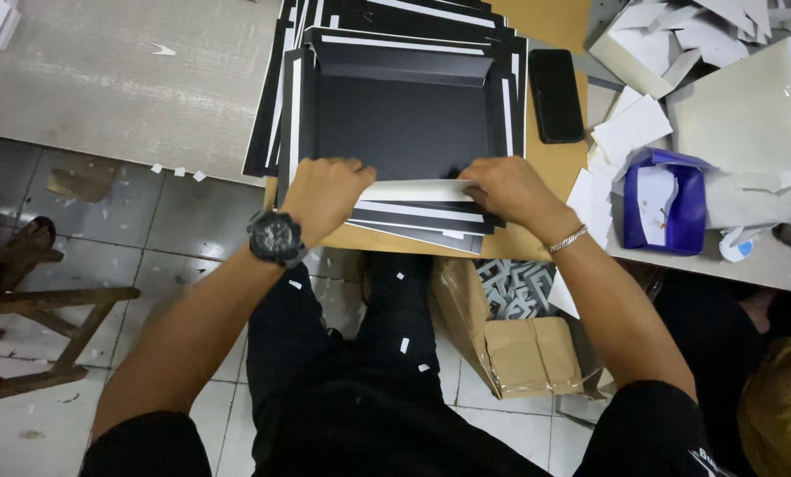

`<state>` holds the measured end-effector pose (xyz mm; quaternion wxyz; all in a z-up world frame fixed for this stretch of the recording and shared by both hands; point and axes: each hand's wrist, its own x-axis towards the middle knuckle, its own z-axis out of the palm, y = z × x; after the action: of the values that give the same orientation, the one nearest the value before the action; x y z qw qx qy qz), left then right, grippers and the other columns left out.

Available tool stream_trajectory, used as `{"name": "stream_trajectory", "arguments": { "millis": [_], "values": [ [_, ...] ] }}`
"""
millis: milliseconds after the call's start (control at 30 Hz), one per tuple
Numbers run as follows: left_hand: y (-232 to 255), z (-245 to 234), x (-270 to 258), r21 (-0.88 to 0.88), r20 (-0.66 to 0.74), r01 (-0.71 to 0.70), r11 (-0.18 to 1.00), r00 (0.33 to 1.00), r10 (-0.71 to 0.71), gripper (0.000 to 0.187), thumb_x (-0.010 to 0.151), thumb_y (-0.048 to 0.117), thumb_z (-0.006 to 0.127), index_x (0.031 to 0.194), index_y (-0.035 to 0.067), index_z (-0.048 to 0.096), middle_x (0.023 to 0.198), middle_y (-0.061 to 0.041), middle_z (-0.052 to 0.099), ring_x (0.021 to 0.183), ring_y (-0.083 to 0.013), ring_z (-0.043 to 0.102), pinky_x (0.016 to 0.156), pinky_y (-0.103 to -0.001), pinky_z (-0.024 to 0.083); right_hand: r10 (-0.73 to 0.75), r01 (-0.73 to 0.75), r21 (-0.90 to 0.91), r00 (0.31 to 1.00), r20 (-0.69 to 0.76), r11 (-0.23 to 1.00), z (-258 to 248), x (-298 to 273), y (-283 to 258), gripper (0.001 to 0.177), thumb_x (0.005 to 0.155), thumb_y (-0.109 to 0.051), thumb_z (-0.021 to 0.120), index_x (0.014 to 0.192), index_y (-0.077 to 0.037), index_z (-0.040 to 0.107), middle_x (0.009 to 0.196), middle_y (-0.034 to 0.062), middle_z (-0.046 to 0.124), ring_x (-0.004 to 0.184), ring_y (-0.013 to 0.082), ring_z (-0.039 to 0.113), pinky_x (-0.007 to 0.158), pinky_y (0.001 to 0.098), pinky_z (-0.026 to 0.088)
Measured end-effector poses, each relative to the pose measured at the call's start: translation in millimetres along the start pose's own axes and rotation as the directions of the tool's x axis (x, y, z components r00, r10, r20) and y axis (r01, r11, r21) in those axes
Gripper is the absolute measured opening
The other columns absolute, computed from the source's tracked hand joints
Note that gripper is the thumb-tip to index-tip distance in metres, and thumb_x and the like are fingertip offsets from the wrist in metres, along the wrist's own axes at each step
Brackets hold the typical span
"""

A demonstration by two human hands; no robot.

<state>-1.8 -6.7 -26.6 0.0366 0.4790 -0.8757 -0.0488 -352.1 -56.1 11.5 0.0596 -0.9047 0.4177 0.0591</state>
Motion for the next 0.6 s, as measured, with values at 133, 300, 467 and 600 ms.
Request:
{"name": "stream_trajectory", "arguments": {
  "millis": [133, 300, 467, 600],
  "values": [
    [17, 21, -21, 0.181, -0.190, 0.004, 0.983, 0.981, 0.031, 0.027, 0.101, 0.020, 0.071, 0.128, 0.022, 0.075, 0.098, 0.003, 0.078, 0.094, -0.0222, 0.077, 0.074, -0.035, 0.059, -0.067, 0.058, -0.046, 0.968, -0.241, 0.997, 32, -19, -8, 0.012, 0.107, -0.030, 0.065, 0.101, -0.024, 0.074, 0.086, -0.0006, 0.072, 0.091, 0.0246, 0.076, 0.080, 0.0376, 0.061],
    [32, 38, -40, 0.327, -0.539, 0.096, 0.940, 0.836, 0.102, 0.050, 0.104, 0.013, 0.068, 0.153, 0.023, 0.067, 0.096, 0.000, 0.080, 0.091, -0.0165, 0.079, 0.079, -0.028, 0.064, -0.107, -0.073, -0.321, 0.855, -0.508, 0.944, 89, -39, -27, 0.028, 0.111, -0.018, 0.055, 0.130, -0.023, 0.076, 0.109, -0.0034, 0.077, 0.100, 0.0186, 0.077, 0.082, 0.0303, 0.062],
    [42, 13, -77, 0.192, -0.432, -0.031, 0.981, 0.895, 0.113, 0.049, 0.107, 0.007, 0.065, 0.156, 0.009, 0.060, 0.134, -0.009, 0.074, 0.125, -0.0265, 0.068, 0.112, -0.040, 0.050, -0.039, -0.118, -0.285, 0.871, -0.489, 0.951, 54, -70, -88, 0.060, 0.095, -0.013, 0.065, 0.155, -0.007, 0.064, 0.148, 0.0150, 0.069, 0.135, 0.0316, 0.068, 0.115, 0.0437, 0.052],
    [52, -21, -86, -0.136, -0.235, -0.023, 0.990, 0.972, -0.009, 0.052, 0.112, -0.002, 0.053, 0.164, 0.003, 0.050, 0.148, -0.009, 0.064, 0.144, -0.0315, 0.056, 0.131, -0.043, 0.031, 0.119, -0.179, -0.115, 0.908, -0.401, 0.977, 46, -70, -110, 0.074, 0.089, -0.021, 0.056, 0.159, 0.001, 0.058, 0.157, 0.0242, 0.060, 0.148, 0.0395, 0.056, 0.128, 0.0526, 0.032]
  ]
}}
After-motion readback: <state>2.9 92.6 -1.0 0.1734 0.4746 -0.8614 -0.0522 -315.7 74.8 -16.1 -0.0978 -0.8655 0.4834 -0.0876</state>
